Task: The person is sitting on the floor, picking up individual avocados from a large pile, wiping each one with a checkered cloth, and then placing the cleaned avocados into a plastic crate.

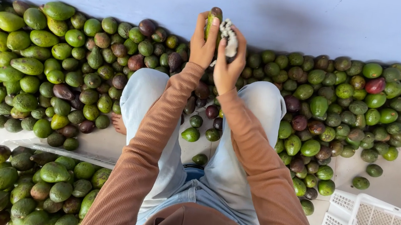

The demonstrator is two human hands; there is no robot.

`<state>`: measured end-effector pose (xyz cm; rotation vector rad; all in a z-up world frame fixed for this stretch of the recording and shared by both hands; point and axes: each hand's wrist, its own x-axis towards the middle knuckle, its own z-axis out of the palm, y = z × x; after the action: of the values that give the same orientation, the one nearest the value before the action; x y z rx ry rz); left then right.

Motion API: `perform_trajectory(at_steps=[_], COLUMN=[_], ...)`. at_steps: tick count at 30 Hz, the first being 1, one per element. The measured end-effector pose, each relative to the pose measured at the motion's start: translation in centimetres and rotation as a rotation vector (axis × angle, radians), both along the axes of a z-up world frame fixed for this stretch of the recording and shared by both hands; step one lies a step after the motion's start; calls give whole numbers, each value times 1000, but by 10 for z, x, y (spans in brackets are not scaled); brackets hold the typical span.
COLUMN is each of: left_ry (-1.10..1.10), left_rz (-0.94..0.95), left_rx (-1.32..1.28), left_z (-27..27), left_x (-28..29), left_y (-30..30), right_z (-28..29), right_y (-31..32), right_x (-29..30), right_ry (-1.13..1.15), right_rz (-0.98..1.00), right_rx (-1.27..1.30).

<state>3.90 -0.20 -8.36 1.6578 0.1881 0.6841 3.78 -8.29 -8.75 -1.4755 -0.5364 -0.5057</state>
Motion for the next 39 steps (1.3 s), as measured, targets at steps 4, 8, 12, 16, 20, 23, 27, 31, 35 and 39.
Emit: perform_trajectory(at_steps=[4,8,12,16,20,23,27,31,35,39], left_ry=[167,-52,-51,-3,13,58,72,37,32,104], left_rz=[-66,-194,-14,-88,-115,-23,-222,-311,2,-67], left_rx=[24,129,41,14,41,-95,-251,-33,41,-104], left_z=[6,-13,-28,7,8,-1,3,11,-3,10], left_x=[-6,3,12,-4,1,9,10,2,4,2], left_y=[-1,-1,12,4,-2,3,15,5,0,3], right_z=[-16,-30,-8,-8,-16,-5,-11,-29,-22,-18], right_y=[-1,-9,-2,4,-1,-1,7,1,3,10], right_x=[34,57,11,25,34,11,19,55,17,14], right_ry=[68,343,58,-64,116,-5,-62,195,130,-6], right_rz=[-82,11,28,-64,-15,-17,-141,-22,-82,-145], right_rx=[115,317,52,16,117,5,-20,243,99,45])
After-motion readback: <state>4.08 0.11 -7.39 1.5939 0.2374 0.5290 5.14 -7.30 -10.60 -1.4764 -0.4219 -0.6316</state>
